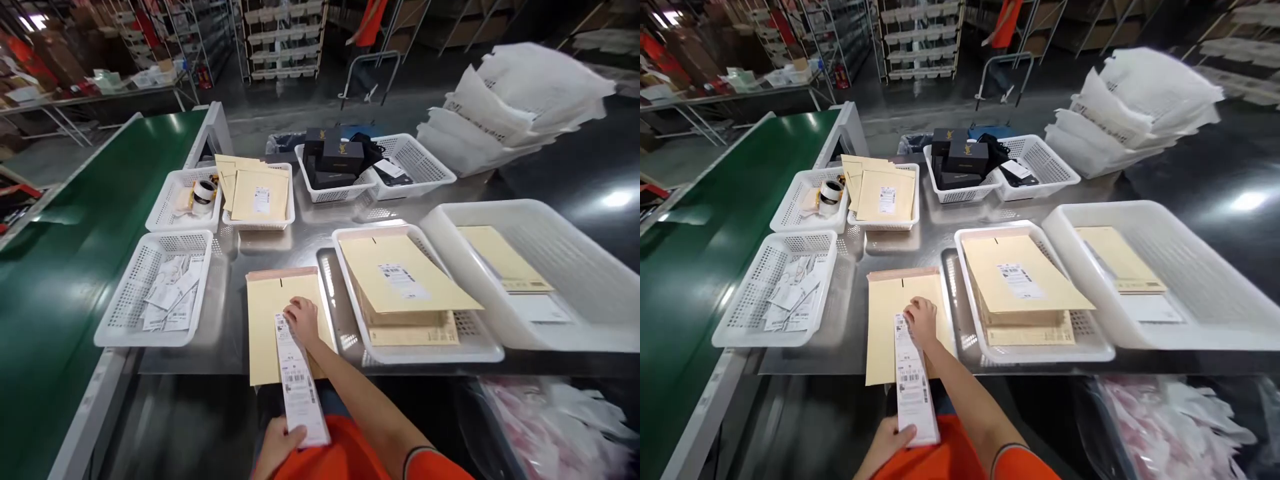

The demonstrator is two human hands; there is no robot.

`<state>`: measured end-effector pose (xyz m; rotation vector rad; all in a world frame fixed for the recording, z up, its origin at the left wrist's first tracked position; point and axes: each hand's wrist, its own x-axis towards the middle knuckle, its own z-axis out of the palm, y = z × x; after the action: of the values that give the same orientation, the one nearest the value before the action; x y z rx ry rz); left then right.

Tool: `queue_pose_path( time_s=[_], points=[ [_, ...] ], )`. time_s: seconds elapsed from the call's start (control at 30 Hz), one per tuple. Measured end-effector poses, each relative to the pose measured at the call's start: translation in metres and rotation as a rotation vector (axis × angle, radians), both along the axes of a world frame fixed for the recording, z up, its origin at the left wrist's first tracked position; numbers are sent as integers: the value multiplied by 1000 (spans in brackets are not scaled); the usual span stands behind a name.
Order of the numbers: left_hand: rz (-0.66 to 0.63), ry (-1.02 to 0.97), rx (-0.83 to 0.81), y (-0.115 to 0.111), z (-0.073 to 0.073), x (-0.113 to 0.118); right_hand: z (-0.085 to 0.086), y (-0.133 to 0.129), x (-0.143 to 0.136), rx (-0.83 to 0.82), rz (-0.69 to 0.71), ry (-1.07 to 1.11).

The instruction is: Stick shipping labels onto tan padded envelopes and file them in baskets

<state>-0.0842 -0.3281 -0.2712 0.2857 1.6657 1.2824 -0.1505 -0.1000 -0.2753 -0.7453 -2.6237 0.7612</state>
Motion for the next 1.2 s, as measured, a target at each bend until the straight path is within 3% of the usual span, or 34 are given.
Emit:
queue_pose_path(
  time_s=[0.13, 0.2, 0.27, 0.3, 0.37, 0.47, 0.57, 0.63, 0.73, 0.8, 0.97, 1.07, 1.13, 1.2],
  points=[
    [-165, 270, 90, -3, 53, 2, -2, 4, 2, 44, -1, -31],
    [-254, 187, 193, -3, 78, 1, 1, 9, -2, 76, 16, -65],
    [-296, 129, 271, -2, 90, -2, 4, 10, -4, 107, 40, -99],
    [-257, 150, 263, -2, 90, -7, 5, 9, -3, 118, 50, -111],
    [-60, 248, 160, 0, 77, -22, 4, 2, 3, 140, 82, -122],
    [214, 246, 3, 4, 44, -54, -5, -14, 23, 244, 380, -121],
    [220, 188, 16, 7, 19, -76, -12, -20, 38, 326, 749, -142],
    [196, 170, 27, 8, 13, -80, -11, -14, 36, 324, 729, -181],
    [195, 143, 33, 11, 12, -78, -5, -3, 25, 323, 479, -232],
    [214, 151, 45, 15, 13, -77, -1, 0, 26, 325, 404, -259],
    [272, 163, 79, 21, 18, -81, 0, -11, 66, 326, 748, -253],
    [341, 166, 100, 5, 34, -83, 4, -19, 81, 311, 691, -288],
    [386, 174, 76, -19, 49, -85, 20, -18, 78, 266, 697, -280],
    [412, 199, 38, -43, 65, -88, 51, -6, 76, 224, 679, -191]
  ],
)
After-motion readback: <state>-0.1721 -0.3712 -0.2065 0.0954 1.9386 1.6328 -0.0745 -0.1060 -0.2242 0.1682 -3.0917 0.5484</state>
